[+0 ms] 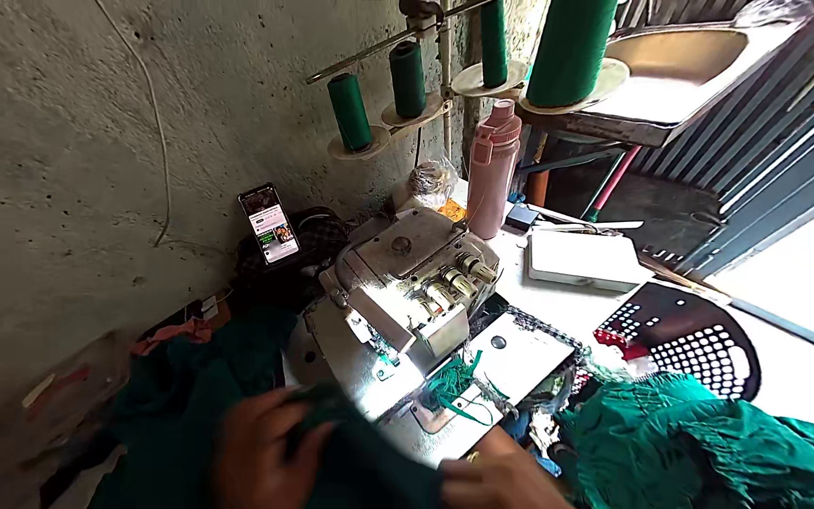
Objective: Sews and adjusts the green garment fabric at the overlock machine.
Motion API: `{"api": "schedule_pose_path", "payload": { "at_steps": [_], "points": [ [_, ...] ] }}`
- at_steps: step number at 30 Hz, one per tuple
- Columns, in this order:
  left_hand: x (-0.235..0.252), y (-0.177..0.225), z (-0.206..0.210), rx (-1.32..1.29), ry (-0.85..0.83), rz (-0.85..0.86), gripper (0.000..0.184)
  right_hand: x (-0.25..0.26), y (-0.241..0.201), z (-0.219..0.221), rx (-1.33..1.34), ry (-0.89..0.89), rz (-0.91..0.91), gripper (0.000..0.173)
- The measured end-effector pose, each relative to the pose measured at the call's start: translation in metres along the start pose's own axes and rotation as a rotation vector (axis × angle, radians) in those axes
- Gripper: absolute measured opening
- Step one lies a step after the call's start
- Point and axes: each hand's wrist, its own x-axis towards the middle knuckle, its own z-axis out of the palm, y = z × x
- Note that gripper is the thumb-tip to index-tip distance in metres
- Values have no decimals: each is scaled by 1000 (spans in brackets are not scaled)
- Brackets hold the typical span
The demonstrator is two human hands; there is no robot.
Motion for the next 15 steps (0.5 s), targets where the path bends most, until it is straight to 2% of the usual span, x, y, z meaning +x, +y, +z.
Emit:
{"api": "schedule_pose_path", "payload": {
  "at_steps": [2,3,5,6,8,10,11,13,15],
  "points": [
    [-2,-10,87,-149,-89,30,25,-32,54,16,-106,-69,256,37],
    [-8,-10,118,-184,-113,51,25,-48,77,20,-109,-131,377,39],
    [-12,-10,141,-196,-140,58,26,-66,100,16,-47,-208,517,41],
    [-13,-9,141,-209,-143,41,25,-68,104,11,-29,-174,513,39],
    [-15,-6,135,-227,-168,0,22,-58,103,1,-26,6,432,33],
    [-14,-4,132,-233,-186,-20,20,-26,109,0,8,245,282,26],
    [-12,-4,132,-232,-191,-26,19,-8,113,2,69,305,214,23],
    [-11,-2,130,-224,-194,-39,18,20,118,9,208,306,163,23],
    [-11,-1,127,-225,-192,-50,16,34,117,16,273,279,198,23]
  ]
}}
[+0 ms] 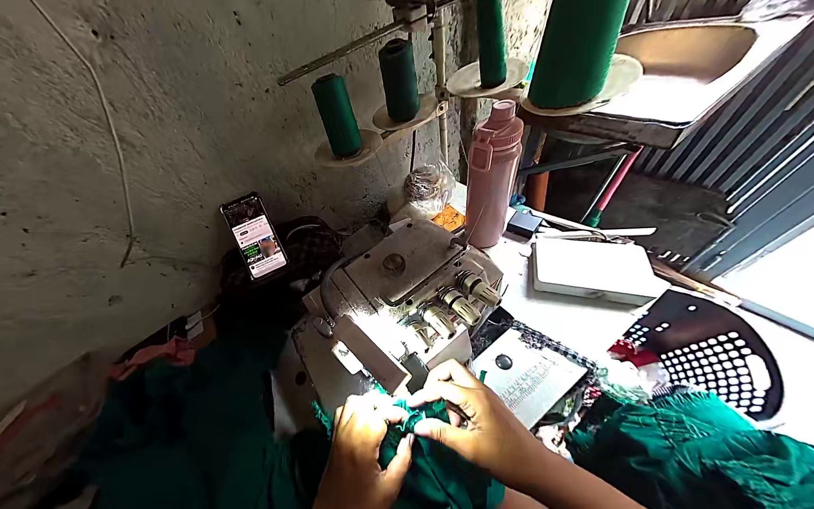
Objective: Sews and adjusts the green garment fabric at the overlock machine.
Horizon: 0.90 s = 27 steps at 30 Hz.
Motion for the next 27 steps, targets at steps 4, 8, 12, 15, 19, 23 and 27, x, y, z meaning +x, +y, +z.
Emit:
{"api": "schedule_pose_path", "payload": {
  "at_steps": [4,8,12,15,19,23,27],
  "points": [
    [-3,-1,-2,-9,26,-20,12,-3,5,8,21,31,19,21],
    [-11,1,-2,-26,75,-61,16,-12,8,9,84,108,-5,21],
    [-13,3,2,-32,120,-81,17,-13,10,12,150,155,-41,18],
    [-13,4,3,-39,135,-92,16,-12,9,17,144,178,-101,16],
    [-12,6,1,-3,108,-126,32,-12,12,23,114,217,-155,14],
    [-6,6,1,-13,96,-144,28,-13,14,24,122,239,-193,14],
    [-4,9,0,-86,100,-206,19,-11,12,22,158,221,-209,12]
  ]
}}
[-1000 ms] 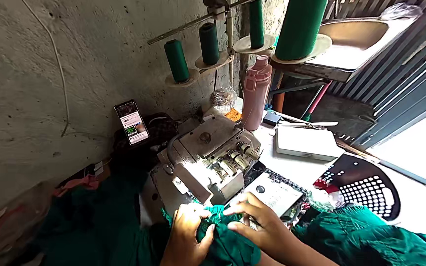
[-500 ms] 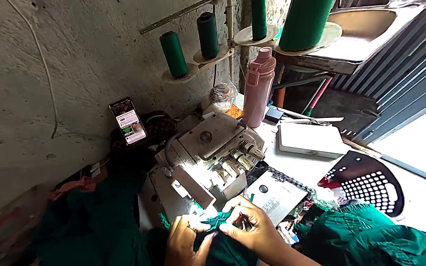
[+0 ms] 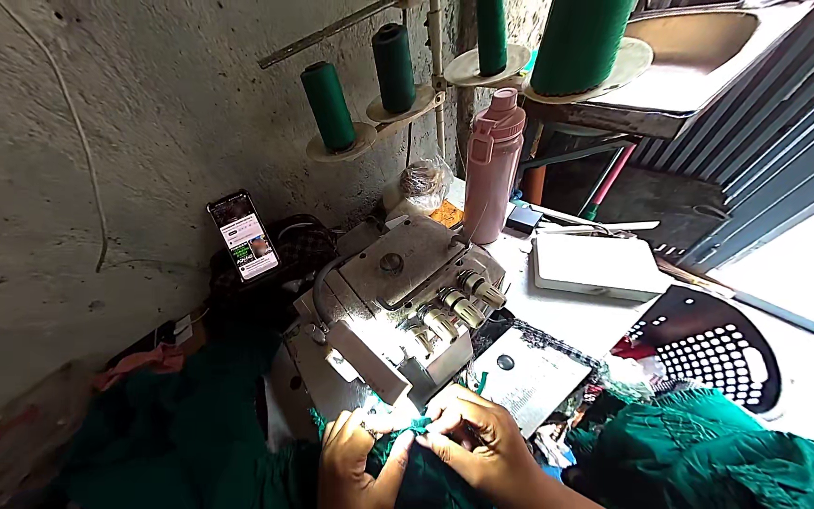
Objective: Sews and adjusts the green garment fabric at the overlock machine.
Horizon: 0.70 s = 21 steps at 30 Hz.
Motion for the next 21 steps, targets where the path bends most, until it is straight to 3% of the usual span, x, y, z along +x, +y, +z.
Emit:
{"api": "schedule_pose_path", "payload": {
  "at_steps": [3,8,12,21],
  "points": [
    [1,0,2,-1,-10,4,17,1,0,0,77,-4,39,15],
    [2,3,0,-6,-44,0,20,17,-12,-14,185,-146,315,29],
    [2,2,0,-1,-48,3,20,23,-8,-17,106,-240,326,19],
    [-1,6,0,21,-30,-65,20,23,-13,-16,175,-223,451,16]
  ]
}}
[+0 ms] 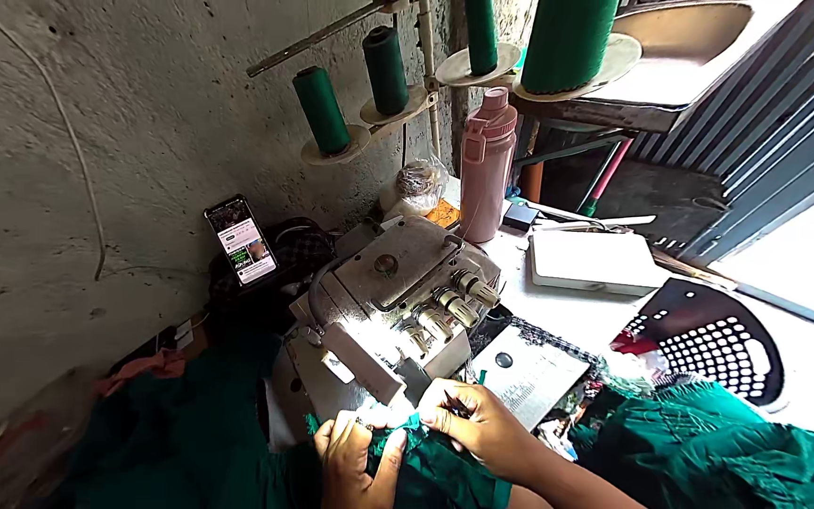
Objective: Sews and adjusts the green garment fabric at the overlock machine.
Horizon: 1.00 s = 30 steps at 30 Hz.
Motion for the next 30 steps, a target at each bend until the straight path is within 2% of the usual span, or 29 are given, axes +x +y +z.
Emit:
{"api": "schedule_pose_path", "payload": {
  "at_steps": [2,4,6,8,15,19,25,30],
  "points": [
    [1,2,0,0,4,-21,20,0,-1,2,-44,24,-36,16],
    [3,4,-1,-1,-2,-51,20,-2,1,7,-129,91,-176,15],
    [4,5,-2,2,-14,-70,21,-2,7,10,-217,124,-326,24],
    [5,7,-3,-4,-32,-92,22,-2,12,13,-275,139,-386,27],
    [14,8,-13,-64,-142,-155,22,-1,21,18,-411,199,-429,23],
    [15,5,-13,-110,-152,-172,20,-2,21,19,-287,182,-337,24],
    [15,1,-12,-176,-138,-188,20,-26,13,17,-281,121,-478,13],
    [13,4,-15,-187,-170,-170,19,-19,8,11,-116,120,-360,20]
  ]
}}
